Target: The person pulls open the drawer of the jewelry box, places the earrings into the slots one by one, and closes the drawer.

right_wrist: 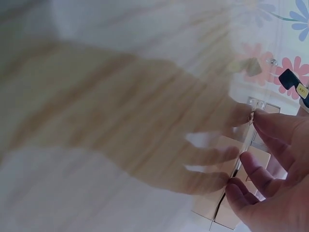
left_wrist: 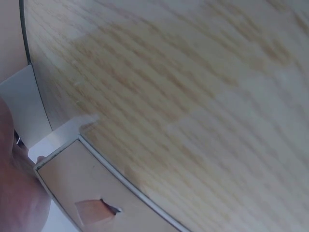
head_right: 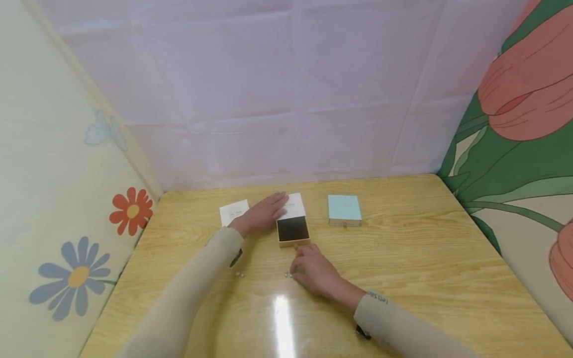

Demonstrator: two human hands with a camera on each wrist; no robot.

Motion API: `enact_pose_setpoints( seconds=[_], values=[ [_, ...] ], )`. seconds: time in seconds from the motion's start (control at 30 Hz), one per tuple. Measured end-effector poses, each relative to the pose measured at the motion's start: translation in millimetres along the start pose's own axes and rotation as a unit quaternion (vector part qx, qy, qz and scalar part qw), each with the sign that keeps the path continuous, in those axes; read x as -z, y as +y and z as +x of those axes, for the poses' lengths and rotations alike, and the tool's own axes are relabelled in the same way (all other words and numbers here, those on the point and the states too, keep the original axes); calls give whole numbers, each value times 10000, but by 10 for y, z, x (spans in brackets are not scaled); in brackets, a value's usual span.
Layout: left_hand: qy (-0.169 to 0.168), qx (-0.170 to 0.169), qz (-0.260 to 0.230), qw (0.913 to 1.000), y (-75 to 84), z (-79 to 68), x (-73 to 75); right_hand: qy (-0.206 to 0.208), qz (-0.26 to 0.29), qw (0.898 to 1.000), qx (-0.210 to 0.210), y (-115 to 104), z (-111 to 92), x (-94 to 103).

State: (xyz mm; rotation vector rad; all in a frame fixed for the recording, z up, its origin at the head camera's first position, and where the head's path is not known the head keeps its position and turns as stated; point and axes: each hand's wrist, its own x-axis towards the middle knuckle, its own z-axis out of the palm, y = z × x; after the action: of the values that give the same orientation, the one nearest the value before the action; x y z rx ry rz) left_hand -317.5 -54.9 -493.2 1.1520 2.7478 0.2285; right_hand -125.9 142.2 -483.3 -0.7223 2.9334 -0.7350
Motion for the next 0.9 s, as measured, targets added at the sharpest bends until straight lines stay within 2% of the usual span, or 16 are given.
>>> enact_pose_setpoints(
  seconds=[0.27,0.5,0.73,0.9],
  values=[
    [10,-53,3,10000,12,-6,11,-19,124,9998,-138,-3,3,4],
    [-22,12,6,10000,25,-20,16,-110,632,9976,-242,-2,20,28],
    [29,10,51,10000,21,-19,6,-358,1359,9862,-873,-35,42,111],
    [67,-5,-8,10000,26,-20,13,-422,1618,9812,-963,-56,51,181]
  ],
)
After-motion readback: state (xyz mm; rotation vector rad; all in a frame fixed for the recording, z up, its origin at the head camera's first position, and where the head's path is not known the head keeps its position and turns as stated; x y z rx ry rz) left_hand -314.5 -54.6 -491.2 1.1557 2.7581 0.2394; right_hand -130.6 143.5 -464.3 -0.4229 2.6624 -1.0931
